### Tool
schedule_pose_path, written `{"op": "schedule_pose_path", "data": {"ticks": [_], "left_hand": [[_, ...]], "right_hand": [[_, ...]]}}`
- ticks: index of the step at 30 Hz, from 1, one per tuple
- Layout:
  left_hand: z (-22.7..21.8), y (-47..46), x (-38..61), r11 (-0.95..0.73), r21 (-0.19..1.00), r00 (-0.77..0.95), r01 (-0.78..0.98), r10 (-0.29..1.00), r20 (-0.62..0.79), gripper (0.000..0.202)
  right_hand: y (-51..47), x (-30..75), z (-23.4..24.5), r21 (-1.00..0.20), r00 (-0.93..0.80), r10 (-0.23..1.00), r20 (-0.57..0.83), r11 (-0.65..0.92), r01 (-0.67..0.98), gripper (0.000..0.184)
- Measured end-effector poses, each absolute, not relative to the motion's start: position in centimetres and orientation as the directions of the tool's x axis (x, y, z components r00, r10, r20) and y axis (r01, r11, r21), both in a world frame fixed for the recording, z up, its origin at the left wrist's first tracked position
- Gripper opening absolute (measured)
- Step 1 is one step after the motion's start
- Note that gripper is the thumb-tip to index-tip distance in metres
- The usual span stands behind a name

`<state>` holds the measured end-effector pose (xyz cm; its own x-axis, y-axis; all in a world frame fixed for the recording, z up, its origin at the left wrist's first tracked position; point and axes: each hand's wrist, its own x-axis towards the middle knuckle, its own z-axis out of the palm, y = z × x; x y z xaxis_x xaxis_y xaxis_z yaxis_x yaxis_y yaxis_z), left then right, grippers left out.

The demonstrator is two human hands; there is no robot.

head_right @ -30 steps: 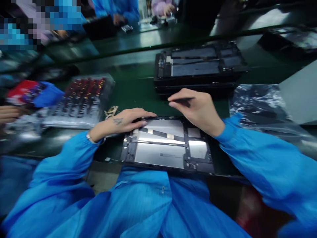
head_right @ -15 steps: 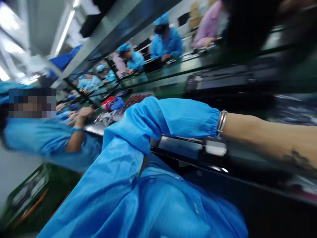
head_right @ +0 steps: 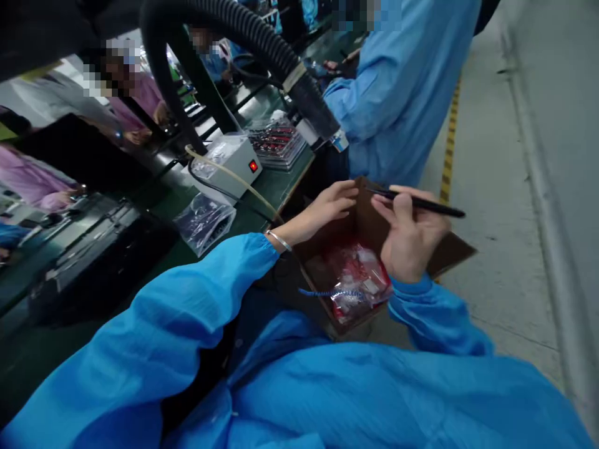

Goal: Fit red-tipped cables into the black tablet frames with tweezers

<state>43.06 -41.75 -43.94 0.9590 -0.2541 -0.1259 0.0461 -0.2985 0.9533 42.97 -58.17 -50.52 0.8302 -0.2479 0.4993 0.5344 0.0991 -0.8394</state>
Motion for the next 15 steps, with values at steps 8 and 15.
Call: {"op": "schedule_pose_path", "data": {"ticks": [8,15], "left_hand": [[-38.4,-39.7,36.5,0.105,0.978,0.976,0.18,-0.146,-0.164,0.056],[-34.5,-30.5,21.8,-0.334,0.942,0.999,0.018,-0.028,-0.029,0.061]], "right_hand": [[-51.8,48.6,-51.7,-0.788,0.911,0.02,0.411,0.51,0.345,0.041],[-51.8,49.5,-51.4,-0.779,0.937,-0.066,0.344,0.538,0.323,0.036]]}}
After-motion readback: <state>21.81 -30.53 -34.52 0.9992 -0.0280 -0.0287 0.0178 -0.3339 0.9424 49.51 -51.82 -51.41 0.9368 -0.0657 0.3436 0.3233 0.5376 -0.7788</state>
